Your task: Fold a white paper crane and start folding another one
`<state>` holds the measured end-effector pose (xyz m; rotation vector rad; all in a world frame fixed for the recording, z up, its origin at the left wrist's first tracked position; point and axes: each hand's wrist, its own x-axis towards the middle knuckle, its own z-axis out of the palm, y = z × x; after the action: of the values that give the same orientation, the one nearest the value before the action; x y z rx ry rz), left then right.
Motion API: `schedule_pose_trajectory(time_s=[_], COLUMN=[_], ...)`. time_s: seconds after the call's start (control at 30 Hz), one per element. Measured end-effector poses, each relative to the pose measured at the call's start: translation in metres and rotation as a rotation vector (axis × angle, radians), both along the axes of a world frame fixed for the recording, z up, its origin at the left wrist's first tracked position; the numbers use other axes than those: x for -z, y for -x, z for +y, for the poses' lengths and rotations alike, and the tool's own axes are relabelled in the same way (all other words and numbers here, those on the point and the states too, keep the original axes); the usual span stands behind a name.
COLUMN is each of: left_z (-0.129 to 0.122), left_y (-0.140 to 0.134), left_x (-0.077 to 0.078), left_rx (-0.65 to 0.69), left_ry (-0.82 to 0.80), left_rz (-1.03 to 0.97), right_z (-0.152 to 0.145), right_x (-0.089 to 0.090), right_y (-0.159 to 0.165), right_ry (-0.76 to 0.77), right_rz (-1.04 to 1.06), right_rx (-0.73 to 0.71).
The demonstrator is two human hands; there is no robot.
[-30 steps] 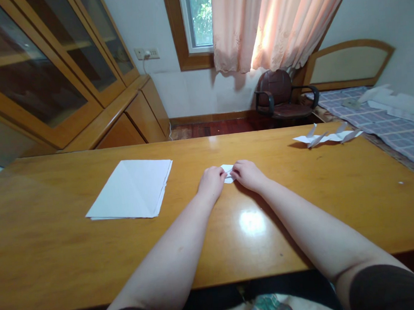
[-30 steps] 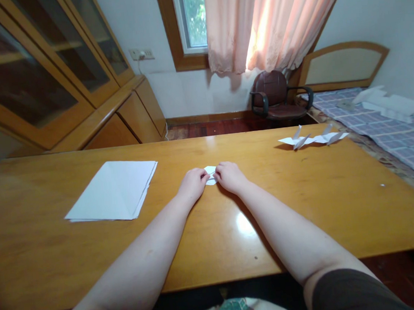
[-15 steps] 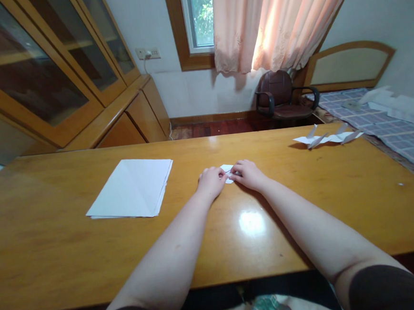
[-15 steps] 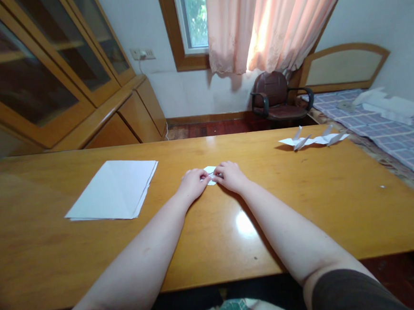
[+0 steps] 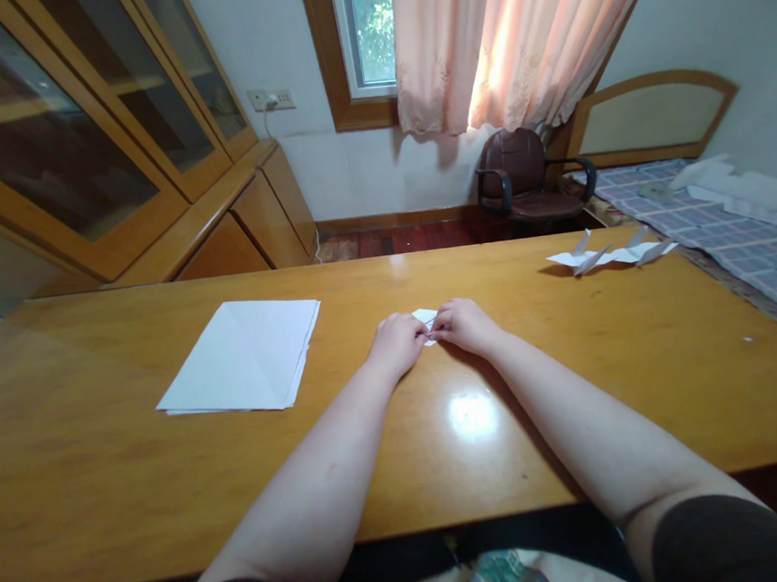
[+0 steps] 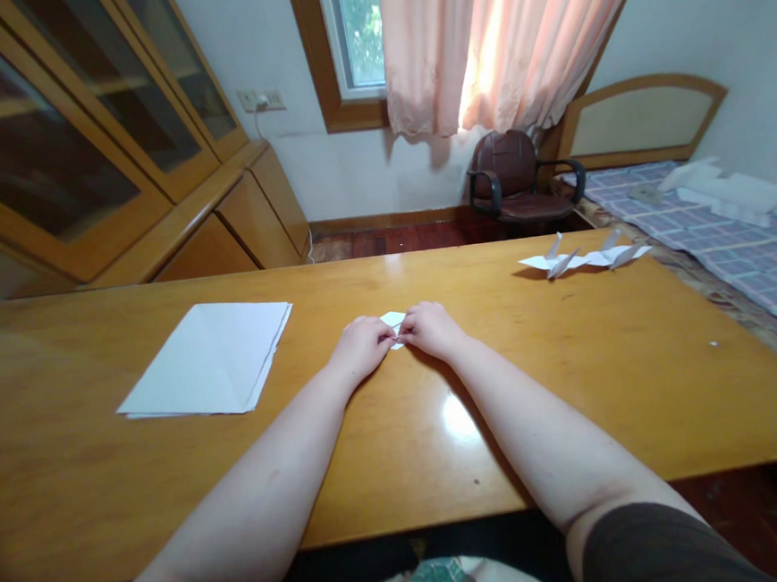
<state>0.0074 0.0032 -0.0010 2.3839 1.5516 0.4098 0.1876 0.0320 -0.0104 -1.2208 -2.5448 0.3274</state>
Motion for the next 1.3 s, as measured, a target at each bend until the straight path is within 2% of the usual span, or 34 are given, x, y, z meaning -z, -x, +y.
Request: schedule_pose_trajectory(time_s=[0.17,0.4,0.6,0.8,1.03,1.3], left_z=[0.000,0.002,0.003,0.005,0.006,0.006], left_y=[-0.001,0.000,-0.001,-0.001,-0.003,-0.002], left_x=[0.003,0.005,0.007,0.009,0.011,0.010], left_rx=[-0.090,-0.159,-0.248,-0.273,-0.278,-0.285], left_ry=[0.004,0.162,0.139,0.137,0.112,0.110], left_rz=[-0.002,-0.111,-0.073,-0.057,-0.058,-0.083], right_z=[-0.004,-0.005,-0.007,-0.009,-0.010,-0.010], right_x=[0.000,-0.006,-0.010,-0.010,-0.006,-0.008], right_y=[0.001,0.002,0.006,0.012,0.016,0.017], right_ry=[0.063,0.182,0.212,0.254,0.202,0.176], right_rz=[0.011,0.024,-0.041,-0.042,-0.100,-0.187], right_rx=[0.057,0.151,0.255,0.337,0.414,0.401])
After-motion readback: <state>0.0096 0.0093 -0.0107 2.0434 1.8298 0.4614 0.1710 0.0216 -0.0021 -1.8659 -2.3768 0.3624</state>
